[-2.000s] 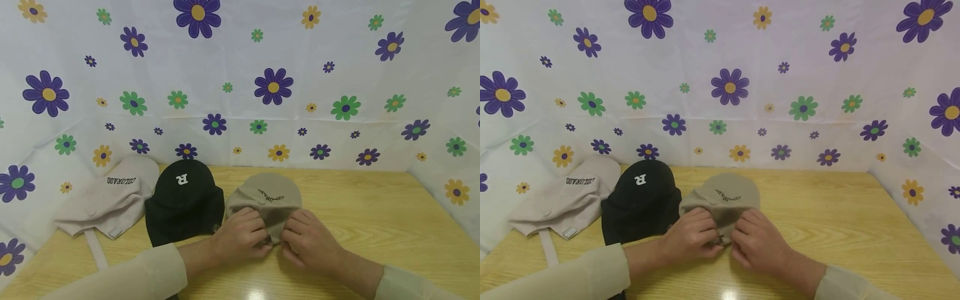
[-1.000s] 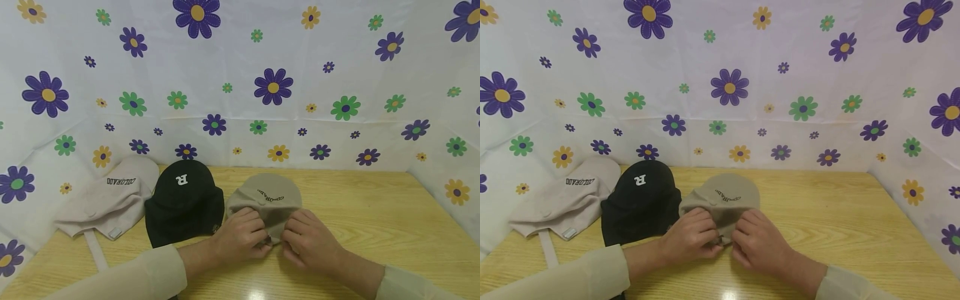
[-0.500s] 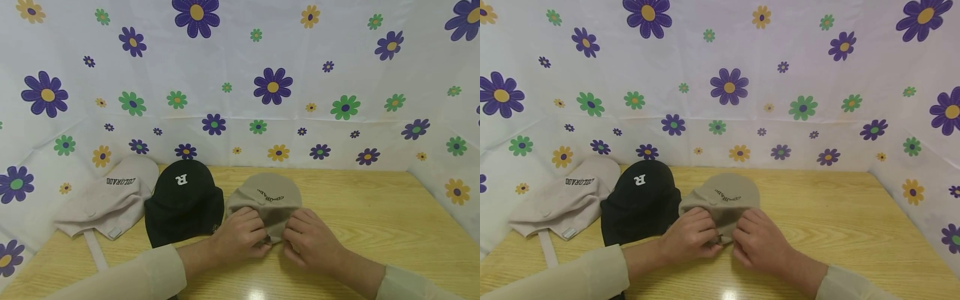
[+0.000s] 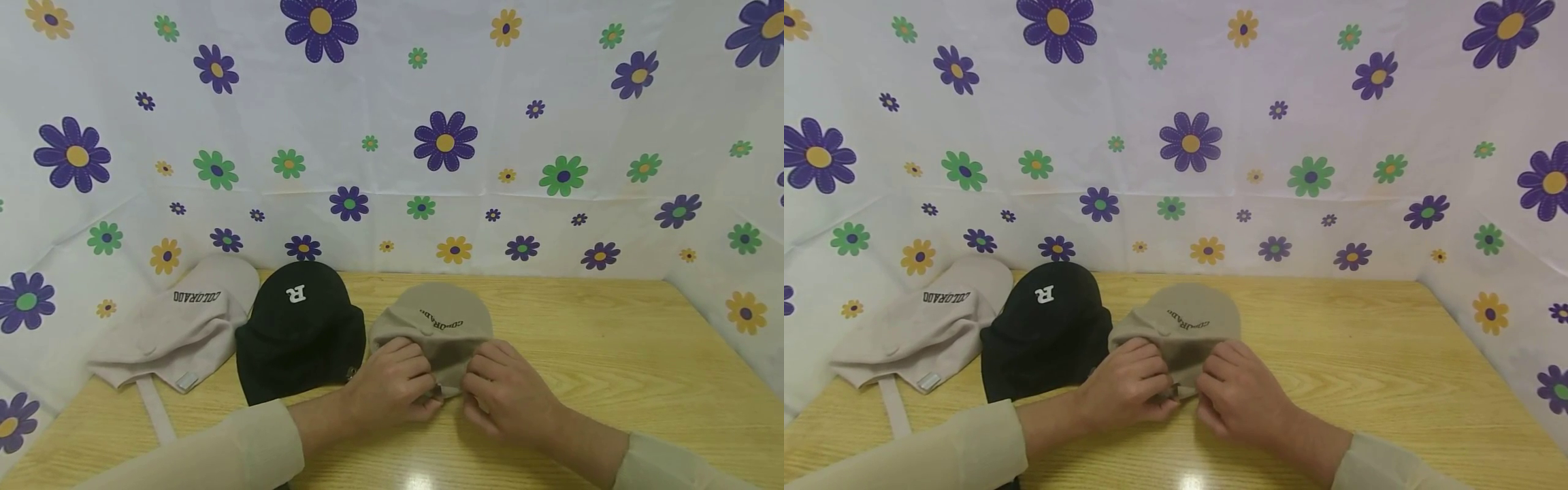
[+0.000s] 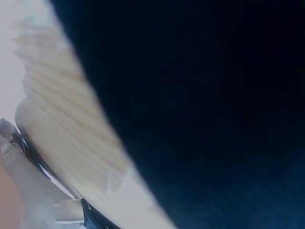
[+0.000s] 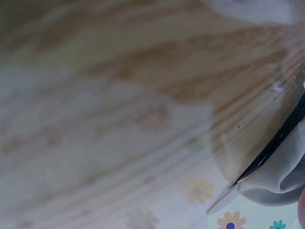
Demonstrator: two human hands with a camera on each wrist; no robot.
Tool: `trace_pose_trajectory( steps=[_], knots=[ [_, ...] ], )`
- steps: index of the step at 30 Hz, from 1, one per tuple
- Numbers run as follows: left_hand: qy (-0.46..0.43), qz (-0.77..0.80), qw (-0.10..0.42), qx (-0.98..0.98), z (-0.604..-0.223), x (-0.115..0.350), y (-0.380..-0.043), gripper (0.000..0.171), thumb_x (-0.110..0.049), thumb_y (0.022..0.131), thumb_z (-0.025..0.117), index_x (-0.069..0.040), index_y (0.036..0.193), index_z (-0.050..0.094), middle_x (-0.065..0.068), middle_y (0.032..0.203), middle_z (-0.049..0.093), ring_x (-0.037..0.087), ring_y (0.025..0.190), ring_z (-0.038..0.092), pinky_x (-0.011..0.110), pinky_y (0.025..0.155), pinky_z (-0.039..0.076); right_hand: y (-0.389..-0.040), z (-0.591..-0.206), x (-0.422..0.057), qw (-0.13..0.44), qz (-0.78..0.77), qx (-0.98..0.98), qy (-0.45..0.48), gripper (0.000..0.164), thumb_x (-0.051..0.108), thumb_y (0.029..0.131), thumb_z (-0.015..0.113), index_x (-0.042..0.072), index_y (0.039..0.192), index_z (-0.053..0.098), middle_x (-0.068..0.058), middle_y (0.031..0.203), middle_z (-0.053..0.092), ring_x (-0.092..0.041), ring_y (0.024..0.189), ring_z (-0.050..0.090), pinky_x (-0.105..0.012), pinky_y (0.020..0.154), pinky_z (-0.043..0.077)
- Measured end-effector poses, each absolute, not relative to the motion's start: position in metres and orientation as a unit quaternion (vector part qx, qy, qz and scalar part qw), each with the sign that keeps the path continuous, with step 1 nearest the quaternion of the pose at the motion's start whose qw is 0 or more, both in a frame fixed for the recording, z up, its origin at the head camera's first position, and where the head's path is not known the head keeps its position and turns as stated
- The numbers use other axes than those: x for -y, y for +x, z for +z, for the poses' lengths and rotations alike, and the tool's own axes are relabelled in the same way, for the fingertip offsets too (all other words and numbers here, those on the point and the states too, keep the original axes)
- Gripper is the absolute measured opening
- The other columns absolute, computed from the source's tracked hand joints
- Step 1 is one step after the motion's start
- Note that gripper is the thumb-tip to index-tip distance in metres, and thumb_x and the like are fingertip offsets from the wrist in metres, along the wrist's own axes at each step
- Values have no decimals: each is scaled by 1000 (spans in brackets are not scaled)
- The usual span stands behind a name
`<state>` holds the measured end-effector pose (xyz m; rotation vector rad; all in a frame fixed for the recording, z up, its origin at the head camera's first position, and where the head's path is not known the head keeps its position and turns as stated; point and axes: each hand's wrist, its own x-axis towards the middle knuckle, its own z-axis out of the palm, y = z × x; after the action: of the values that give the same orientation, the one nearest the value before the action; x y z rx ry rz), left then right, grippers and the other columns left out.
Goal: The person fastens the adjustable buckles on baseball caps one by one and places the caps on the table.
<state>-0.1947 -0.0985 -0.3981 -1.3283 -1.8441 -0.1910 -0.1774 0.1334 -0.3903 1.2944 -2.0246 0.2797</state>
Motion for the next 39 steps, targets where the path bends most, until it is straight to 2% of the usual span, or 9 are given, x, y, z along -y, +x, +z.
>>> trace_pose_trajectory(
  steps=[31,39],
  knots=[
    [-526,-77,410,741,-398,99,-194,20,-27,82,70,-19,66,60,-8,66,54,11,69,53,27,74,46,-179,-390,-133,364,112,779,499,8,15,74,55,17,67,54,5,74,52,-16,77,49,-34,82,42],
    [-530,-67,419,734,-398,99,-195,20,-29,79,74,-19,66,63,-8,67,56,11,70,55,28,75,47,-178,-391,-133,362,107,784,493,7,16,72,56,17,66,54,5,73,52,-16,77,49,-34,82,42]
  ],
)
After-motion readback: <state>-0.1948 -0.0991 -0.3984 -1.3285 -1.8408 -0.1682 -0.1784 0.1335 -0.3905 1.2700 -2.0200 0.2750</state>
